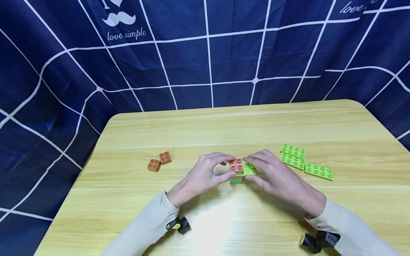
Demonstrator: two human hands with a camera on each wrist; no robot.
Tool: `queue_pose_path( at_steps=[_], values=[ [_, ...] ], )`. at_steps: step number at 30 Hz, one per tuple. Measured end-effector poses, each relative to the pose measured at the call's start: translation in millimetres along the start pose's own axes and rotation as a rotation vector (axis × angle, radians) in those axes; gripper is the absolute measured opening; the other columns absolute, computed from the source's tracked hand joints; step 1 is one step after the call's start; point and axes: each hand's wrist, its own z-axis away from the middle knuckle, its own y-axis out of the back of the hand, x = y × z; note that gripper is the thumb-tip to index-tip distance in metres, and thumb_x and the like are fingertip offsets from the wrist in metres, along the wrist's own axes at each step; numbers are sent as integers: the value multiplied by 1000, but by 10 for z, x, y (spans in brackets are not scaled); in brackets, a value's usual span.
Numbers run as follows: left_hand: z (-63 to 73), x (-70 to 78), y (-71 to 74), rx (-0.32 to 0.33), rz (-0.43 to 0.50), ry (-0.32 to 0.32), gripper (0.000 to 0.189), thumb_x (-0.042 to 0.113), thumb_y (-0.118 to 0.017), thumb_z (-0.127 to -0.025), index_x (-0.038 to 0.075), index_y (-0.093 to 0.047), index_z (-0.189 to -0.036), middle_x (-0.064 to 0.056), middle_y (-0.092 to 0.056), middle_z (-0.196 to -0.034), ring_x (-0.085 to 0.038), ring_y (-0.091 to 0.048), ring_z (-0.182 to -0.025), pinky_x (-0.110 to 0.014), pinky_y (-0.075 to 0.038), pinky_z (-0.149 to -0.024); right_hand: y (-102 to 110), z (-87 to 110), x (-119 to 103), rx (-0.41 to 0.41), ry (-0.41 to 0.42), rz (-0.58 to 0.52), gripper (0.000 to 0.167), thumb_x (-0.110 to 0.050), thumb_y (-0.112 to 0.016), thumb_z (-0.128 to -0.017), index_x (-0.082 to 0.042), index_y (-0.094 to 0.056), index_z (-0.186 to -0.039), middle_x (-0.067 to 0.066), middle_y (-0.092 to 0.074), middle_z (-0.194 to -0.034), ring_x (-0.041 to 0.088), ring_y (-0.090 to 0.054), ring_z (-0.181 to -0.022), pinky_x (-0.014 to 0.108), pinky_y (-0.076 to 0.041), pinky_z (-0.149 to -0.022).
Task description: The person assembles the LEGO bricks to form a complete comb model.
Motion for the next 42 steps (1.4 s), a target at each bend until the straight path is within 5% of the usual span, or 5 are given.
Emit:
queue_pose_path(
  at_steps=[12, 18, 26, 42],
  values=[
    [-1, 1, 11, -4, 3, 1, 36, 13, -75, -84, -4, -66, -115, -15, -70, -109, -23, -68, -93, -18, -54, -83, 2, -160, -43, 120, 87, -96, 33, -26, -67, -91, 0, -68, -111, 9, -68, -106, 23, -62, -99, 39, -57, -82],
    [-15, -6, 37, -51, -16, -5, 37, 16, -72, -87, -4, -65, -118, -16, -68, -113, -23, -66, -102, -20, -52, -89, -6, -175, -46, 136, 110, -104, 46, -40, -50, -98, 1, -70, -105, 10, -70, -100, 23, -64, -93, 38, -58, -78],
    [-28, -18, 74, -93, -43, -21, 37, 19, -67, -92, -5, -63, -120, -17, -67, -117, -25, -63, -111, -21, -46, -98, -11, -183, -42, 128, 108, -92, 48, -41, -48, -99, 1, -70, -104, 11, -71, -99, 23, -64, -91, 38, -59, -76],
    [-80, -45, 84, -104, 9, 35, 36, 17, -74, -85, -2, -67, -115, -15, -71, -106, -22, -69, -95, -22, -54, -85, -56, -162, -33, 169, 122, -95, 48, -40, -49, -99, 3, -70, -102, 13, -71, -95, 24, -64, -87, 37, -59, -72]
  ],
)
